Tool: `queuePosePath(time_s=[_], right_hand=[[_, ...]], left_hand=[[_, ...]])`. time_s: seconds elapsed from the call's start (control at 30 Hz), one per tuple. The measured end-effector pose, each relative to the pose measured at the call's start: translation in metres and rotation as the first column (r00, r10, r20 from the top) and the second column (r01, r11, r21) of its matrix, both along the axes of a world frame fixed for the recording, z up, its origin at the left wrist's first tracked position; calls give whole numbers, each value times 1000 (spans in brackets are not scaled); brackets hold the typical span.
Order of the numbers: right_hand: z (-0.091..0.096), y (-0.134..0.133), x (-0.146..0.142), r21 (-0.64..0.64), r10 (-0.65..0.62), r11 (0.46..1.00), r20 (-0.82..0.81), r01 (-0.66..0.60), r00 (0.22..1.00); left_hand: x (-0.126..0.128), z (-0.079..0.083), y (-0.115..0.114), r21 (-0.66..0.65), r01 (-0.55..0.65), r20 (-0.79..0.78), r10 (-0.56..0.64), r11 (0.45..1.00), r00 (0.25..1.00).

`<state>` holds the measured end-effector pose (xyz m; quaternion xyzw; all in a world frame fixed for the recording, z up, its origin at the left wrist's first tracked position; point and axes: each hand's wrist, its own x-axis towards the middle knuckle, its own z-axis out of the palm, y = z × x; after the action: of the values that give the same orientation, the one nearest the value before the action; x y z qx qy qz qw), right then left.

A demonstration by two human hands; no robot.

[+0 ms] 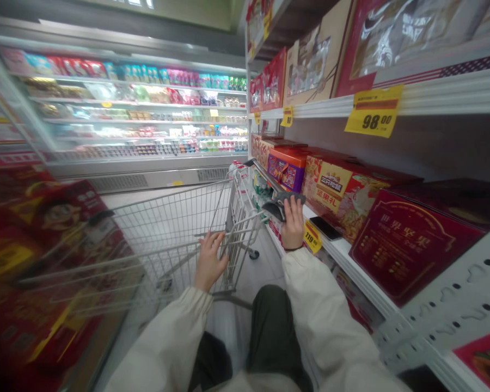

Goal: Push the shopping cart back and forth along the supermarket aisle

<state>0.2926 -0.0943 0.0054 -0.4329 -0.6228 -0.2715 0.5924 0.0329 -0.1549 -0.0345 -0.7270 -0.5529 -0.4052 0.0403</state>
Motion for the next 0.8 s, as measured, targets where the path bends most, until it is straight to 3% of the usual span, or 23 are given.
queuePosePath(time_s=[0.2, 0.47, 0.63, 0.8], right_hand=[[-22, -12, -17, -65, 89, 994, 64, -85, 994], [1, 3, -20, -10, 8, 1000, -79, -9, 997], [-10, -12, -40, -82, 99, 992, -14, -100, 995], [6, -19, -31, -98, 117, 989, 6, -115, 993]], left_hand=[[1, 2, 0, -7, -9, -6, 9, 1000, 1000], [1, 0, 0, -16, -26, -37, 26, 1000, 999], [2, -1, 2, -15, -47, -61, 46, 999, 997], [4, -1, 0, -14, -66, -112, 64, 998, 992]])
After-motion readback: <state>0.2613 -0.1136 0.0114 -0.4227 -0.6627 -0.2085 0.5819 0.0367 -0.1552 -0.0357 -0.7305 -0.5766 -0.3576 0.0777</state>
